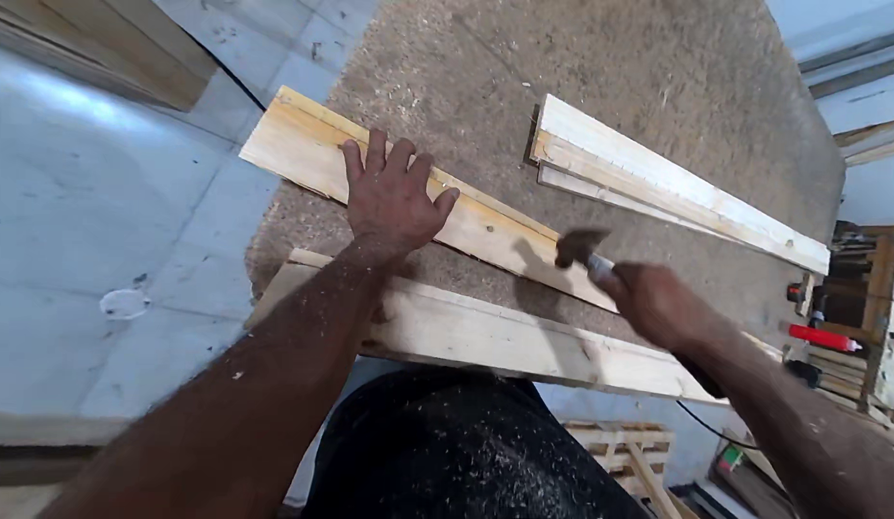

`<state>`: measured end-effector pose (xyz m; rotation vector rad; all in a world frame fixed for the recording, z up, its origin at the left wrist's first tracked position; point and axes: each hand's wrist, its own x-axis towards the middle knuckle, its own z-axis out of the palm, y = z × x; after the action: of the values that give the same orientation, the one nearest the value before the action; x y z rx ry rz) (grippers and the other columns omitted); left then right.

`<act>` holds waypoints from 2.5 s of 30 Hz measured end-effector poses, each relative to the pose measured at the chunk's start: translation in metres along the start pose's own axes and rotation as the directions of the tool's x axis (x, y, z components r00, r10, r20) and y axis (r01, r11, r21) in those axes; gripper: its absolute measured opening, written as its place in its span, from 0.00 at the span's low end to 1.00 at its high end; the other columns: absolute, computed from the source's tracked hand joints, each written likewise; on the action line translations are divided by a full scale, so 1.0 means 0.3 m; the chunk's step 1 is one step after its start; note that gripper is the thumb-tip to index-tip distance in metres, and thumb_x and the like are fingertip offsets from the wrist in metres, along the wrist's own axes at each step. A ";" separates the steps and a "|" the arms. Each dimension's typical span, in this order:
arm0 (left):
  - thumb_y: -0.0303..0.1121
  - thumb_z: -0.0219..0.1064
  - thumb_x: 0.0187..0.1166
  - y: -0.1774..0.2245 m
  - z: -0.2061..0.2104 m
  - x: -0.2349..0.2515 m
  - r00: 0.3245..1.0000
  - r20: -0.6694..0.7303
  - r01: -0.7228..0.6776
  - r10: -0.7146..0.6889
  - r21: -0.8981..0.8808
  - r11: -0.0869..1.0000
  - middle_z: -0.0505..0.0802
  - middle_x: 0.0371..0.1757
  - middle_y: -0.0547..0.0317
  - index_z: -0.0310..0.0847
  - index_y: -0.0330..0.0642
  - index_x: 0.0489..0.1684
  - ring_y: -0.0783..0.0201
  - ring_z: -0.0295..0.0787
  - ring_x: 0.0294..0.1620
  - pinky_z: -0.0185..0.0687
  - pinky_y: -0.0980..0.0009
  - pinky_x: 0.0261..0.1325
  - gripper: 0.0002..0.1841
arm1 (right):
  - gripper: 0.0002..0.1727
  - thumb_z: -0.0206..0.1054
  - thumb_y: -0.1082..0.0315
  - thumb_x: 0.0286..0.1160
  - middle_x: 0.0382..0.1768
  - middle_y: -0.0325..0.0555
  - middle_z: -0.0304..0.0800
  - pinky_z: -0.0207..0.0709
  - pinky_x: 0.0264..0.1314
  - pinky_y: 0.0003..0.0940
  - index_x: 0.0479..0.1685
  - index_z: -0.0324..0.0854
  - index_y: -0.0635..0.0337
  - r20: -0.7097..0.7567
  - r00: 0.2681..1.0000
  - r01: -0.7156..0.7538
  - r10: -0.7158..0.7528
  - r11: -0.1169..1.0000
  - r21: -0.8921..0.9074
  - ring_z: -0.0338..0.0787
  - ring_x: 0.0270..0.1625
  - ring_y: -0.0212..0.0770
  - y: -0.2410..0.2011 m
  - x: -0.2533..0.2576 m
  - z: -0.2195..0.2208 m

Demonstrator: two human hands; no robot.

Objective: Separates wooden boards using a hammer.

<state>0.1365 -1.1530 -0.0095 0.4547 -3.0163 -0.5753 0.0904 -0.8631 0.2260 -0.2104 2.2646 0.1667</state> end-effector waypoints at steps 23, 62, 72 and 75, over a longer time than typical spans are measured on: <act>0.74 0.44 0.75 -0.003 -0.011 0.029 1.000 -0.002 0.025 -0.025 0.068 0.997 0.80 0.80 0.53 0.82 0.55 0.70 0.40 0.53 0.93 0.37 0.27 0.89 0.40 | 0.37 0.44 0.30 0.86 0.22 0.47 0.84 0.83 0.29 0.55 0.40 0.83 0.55 -0.276 0.961 0.060 -0.016 0.986 0.155 0.89 0.27 0.50 0.184 0.081 0.355; 0.54 0.42 0.94 -0.470 -0.224 0.080 0.877 0.334 0.455 -0.346 -0.342 0.822 0.93 0.50 0.37 0.78 0.41 0.69 0.36 0.94 0.50 0.86 0.35 0.49 0.28 | 0.34 0.46 0.37 0.91 0.24 0.50 0.84 0.84 0.31 0.53 0.38 0.83 0.60 0.210 0.971 0.142 -0.117 0.984 -0.111 0.88 0.26 0.49 -0.967 0.174 -0.170; 0.54 0.40 0.95 -0.466 -0.247 0.084 0.838 0.425 0.494 -0.341 -0.330 0.804 0.92 0.50 0.35 0.78 0.38 0.67 0.33 0.93 0.50 0.84 0.33 0.47 0.29 | 0.34 0.45 0.37 0.91 0.25 0.52 0.82 0.84 0.31 0.53 0.40 0.80 0.62 0.195 0.980 0.051 -0.042 0.998 -0.044 0.88 0.27 0.51 -0.967 0.186 -0.021; 0.54 0.41 0.94 -0.477 -0.242 0.102 0.847 0.405 0.490 -0.344 -0.342 0.802 0.93 0.48 0.34 0.78 0.37 0.66 0.32 0.93 0.50 0.84 0.33 0.48 0.30 | 0.34 0.45 0.36 0.90 0.23 0.49 0.83 0.84 0.29 0.52 0.41 0.82 0.58 0.137 0.987 0.091 -0.085 0.995 -0.040 0.87 0.24 0.48 -1.052 0.139 -0.223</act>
<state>0.1535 -1.3148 0.0052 1.1113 -2.9183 -1.4524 0.0796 -1.1882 0.2214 -0.3132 2.1138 0.1811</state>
